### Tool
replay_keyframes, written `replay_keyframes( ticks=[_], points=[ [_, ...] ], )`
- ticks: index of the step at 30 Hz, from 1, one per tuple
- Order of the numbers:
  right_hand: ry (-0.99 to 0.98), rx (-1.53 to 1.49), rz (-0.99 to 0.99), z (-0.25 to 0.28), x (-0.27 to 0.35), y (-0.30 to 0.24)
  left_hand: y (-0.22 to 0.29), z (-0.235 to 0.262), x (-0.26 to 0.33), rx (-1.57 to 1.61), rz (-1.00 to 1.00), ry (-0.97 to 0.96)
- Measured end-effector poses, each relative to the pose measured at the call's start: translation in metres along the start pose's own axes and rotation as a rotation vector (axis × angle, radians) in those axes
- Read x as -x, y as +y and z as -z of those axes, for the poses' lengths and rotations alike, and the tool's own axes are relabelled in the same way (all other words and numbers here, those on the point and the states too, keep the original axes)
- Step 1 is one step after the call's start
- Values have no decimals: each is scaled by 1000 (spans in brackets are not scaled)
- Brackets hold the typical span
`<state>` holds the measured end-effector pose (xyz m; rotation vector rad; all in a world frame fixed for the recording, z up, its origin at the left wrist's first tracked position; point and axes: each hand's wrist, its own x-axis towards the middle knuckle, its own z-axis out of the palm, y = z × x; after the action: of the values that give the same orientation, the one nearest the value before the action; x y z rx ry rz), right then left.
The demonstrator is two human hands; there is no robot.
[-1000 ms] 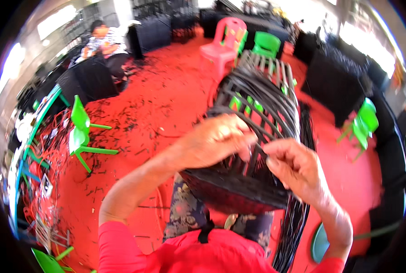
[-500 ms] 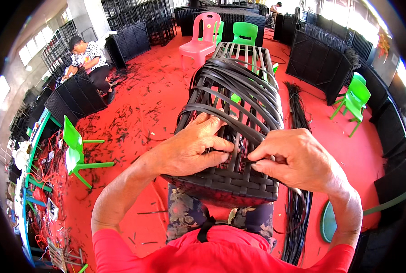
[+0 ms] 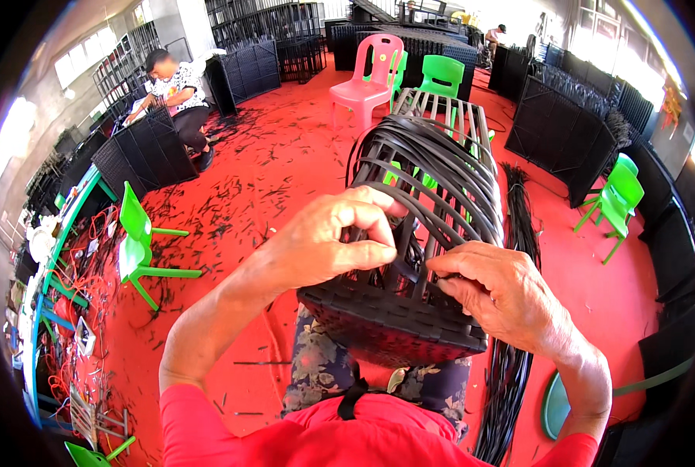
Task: The person weaves black plastic strips through a black plastic chair frame by hand.
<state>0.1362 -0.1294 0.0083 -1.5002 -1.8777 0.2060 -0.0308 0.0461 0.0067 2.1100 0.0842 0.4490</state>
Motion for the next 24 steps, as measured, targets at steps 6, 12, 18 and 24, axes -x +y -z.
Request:
replay_keyframes(
  ticks=[6, 12, 18, 24],
  points=[
    [-22, -114, -50, -17, -17, -6, 1, 2, 22, 97, 48, 7],
    [-101, -578, -354, -14, -9, 3, 1, -11, 17, -67, -88, 34],
    [-64, -331, -387, -2, 1, 0, 0, -23, 14, -639, -314, 70],
    [-50, -360, -514, 7, 13, 0, -8, -31, -7, -602, -345, -117]
  ],
)
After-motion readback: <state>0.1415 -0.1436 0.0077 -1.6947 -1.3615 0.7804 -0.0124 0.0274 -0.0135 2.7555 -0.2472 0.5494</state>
